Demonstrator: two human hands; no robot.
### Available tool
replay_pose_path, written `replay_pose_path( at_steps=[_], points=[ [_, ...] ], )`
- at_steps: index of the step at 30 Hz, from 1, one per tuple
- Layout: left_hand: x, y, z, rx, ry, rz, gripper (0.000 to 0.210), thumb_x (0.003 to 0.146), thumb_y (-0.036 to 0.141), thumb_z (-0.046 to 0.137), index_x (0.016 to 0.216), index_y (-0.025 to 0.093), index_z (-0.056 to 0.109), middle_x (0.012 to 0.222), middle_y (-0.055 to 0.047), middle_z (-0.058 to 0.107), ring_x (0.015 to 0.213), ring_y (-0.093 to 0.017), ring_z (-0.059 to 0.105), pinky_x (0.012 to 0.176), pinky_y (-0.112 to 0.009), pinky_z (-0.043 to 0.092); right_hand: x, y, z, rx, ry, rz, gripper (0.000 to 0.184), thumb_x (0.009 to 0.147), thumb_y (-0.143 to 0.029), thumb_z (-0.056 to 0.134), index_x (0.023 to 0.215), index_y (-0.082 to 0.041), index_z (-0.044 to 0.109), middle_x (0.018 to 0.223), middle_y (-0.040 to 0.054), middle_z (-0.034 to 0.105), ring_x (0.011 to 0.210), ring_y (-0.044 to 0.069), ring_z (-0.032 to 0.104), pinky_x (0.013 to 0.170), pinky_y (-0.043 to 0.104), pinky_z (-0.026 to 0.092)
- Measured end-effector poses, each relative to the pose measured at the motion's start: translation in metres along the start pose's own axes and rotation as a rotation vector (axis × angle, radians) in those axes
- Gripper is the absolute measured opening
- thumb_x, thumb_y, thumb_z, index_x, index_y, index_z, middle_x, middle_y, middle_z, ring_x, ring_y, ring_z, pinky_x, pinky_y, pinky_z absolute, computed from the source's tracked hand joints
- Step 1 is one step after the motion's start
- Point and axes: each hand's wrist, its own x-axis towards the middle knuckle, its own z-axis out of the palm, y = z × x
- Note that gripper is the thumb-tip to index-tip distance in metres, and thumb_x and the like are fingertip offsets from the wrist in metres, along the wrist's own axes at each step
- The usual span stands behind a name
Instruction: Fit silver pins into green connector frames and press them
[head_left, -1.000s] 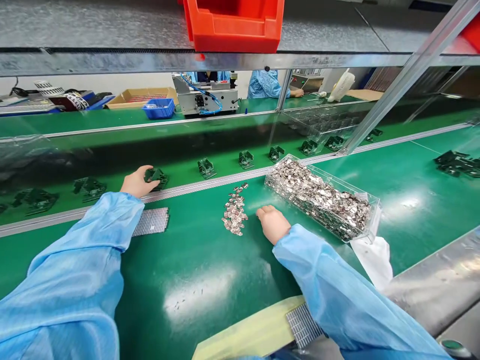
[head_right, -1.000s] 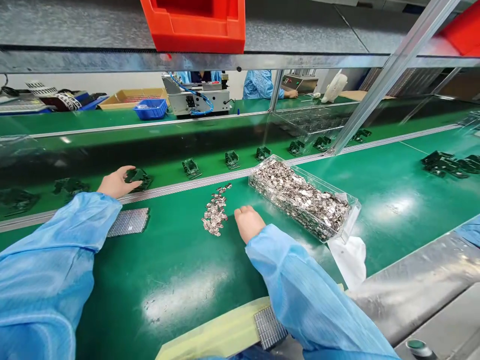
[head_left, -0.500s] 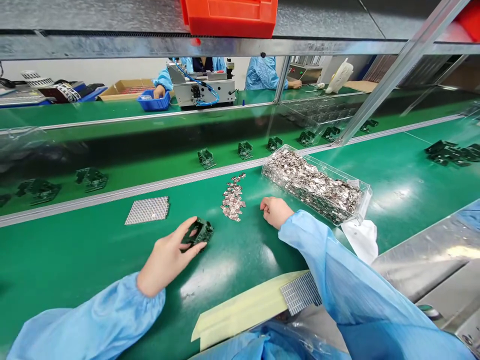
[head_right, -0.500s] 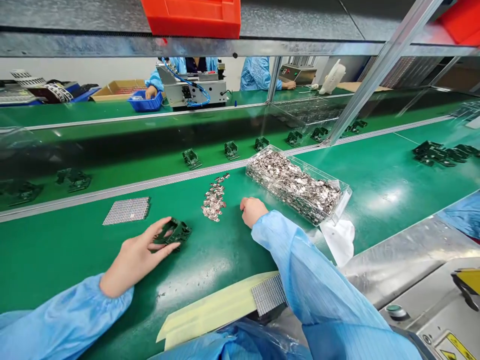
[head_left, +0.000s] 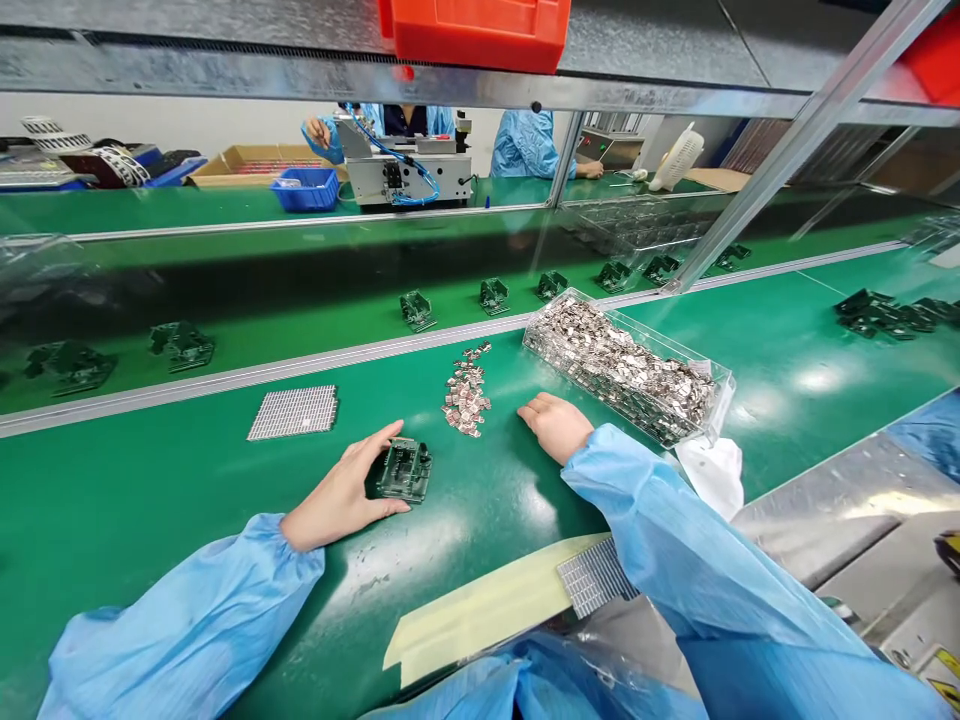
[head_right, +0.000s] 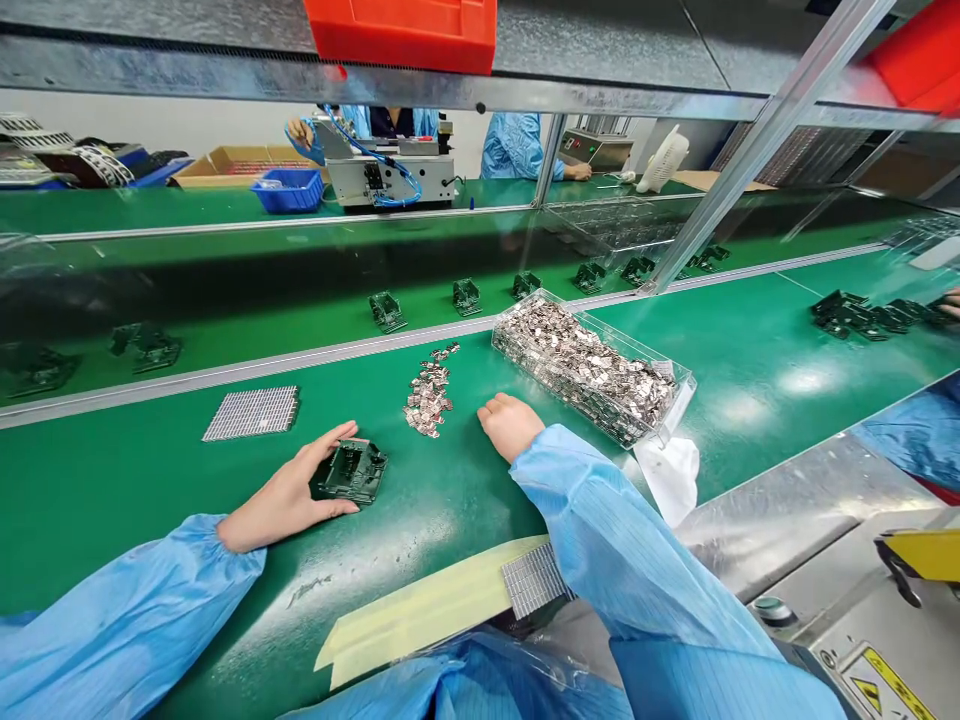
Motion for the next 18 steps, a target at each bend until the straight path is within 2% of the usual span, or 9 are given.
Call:
replay_pose_path(
  at_steps=[3,6,9,14,18],
  points=[
    [0.003,0.005,0.004,-0.009,0.039,-0.022,0.088,0.075,0.043,0.074,0.149,0.023,0.029,0.136,-0.014,0.057,0.118,-0.031,0.061,0.098,-0.045,0.053,-0.003,-0.008,0.0,-0.021,-0.012,0.027,0.025,0.09,-0.001,0.046,0.095,-0.01,0.069,0.096,0.0172,0.068,0.101,0.026,0.058,0.09,0.032,0.043],
    [0.004,0.014,0.008,-0.036,0.115,-0.008,0.085,0.074,0.039,0.074,0.146,0.02,0.031,0.126,-0.013,0.061,0.116,-0.029,0.062,0.1,-0.044,0.051,-0.003,-0.009,0.001,0.007,0.0,0.093,0.026,0.089,-0.003,0.049,0.108,-0.009,0.066,0.104,0.0161,0.066,0.103,0.026,0.058,0.086,0.03,0.044],
    [0.006,0.028,0.012,-0.112,0.168,-0.034,0.08,0.071,0.036,0.076,0.14,0.019,0.038,0.125,-0.013,0.061,0.112,-0.028,0.064,0.1,-0.045,0.052,-0.002,-0.005,0.004,0.068,0.006,0.151,0.03,0.086,-0.004,0.055,0.113,-0.011,0.064,0.102,0.0116,0.067,0.092,0.021,0.062,0.078,0.026,0.045],
    [0.013,0.052,0.024,-0.504,0.184,-0.135,0.068,0.069,0.032,0.077,0.128,0.02,0.044,0.117,-0.01,0.063,0.101,-0.025,0.069,0.087,-0.041,0.06,-0.006,-0.002,0.006,0.179,0.042,0.17,0.028,0.08,-0.001,0.056,0.102,-0.014,0.068,0.09,0.0055,0.066,0.075,0.015,0.062,0.069,0.023,0.045],
    [0.019,0.064,0.039,-0.725,0.251,-0.171,0.062,0.067,0.036,0.08,0.117,0.021,0.047,0.115,-0.008,0.062,0.099,-0.024,0.07,0.084,-0.04,0.062,-0.026,-0.007,-0.003,0.252,0.095,0.187,0.03,0.078,-0.001,0.056,0.099,-0.016,0.071,0.084,0.0035,0.065,0.07,0.014,0.061,0.067,0.023,0.047]
  ],
)
